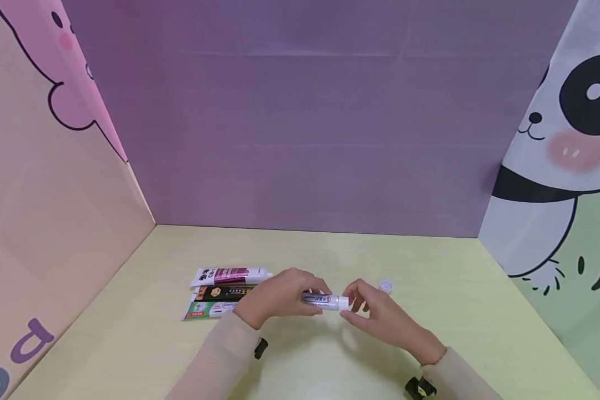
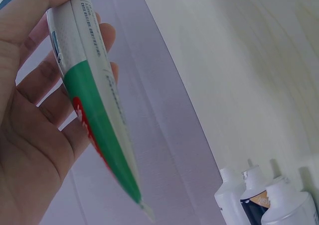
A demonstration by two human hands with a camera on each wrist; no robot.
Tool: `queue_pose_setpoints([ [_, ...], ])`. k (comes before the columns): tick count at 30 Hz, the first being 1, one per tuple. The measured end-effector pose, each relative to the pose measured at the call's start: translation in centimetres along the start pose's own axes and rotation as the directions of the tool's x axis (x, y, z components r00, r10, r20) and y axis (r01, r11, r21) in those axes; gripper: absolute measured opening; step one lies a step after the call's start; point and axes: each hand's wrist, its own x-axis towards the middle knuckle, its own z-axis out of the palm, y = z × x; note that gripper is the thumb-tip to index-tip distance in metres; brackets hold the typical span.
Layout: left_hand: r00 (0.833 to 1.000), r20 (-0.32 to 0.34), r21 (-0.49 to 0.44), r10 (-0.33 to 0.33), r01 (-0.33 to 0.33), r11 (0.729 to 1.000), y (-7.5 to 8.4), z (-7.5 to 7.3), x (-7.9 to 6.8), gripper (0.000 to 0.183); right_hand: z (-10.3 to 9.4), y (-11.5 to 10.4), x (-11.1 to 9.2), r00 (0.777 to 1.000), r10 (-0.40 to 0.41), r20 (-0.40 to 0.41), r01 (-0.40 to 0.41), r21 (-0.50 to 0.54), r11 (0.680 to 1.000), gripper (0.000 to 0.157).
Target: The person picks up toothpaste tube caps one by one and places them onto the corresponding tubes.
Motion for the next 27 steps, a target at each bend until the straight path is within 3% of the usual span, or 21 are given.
queue_pose_setpoints([
  [15, 0.999, 0.01, 0.008, -0.032, 0.032, 0.999, 0.04, 0.02, -0.09, 0.024, -0.29, -0.11, 0.04, 0.992, 0.085, 0.098, -0.086, 0.007, 0.996, 0.016],
  [24, 1.0, 0.009, 0.01, -0.017, 0.017, 1.0, -0.13, 0.26, 0.11, 0.024, -0.04, -0.04, -0.08, 0.997, 0.057, 0.053, -0.059, 0.034, 0.998, 0.027],
  [27, 1.0, 0.009, 0.003, -0.005, 0.005, 1.0, -0.13, 0.3, 0.19, 0.024, -0.04, -0.05, -0.08, 0.998, 0.031, 0.046, -0.033, 0.042, 0.999, 0.023],
])
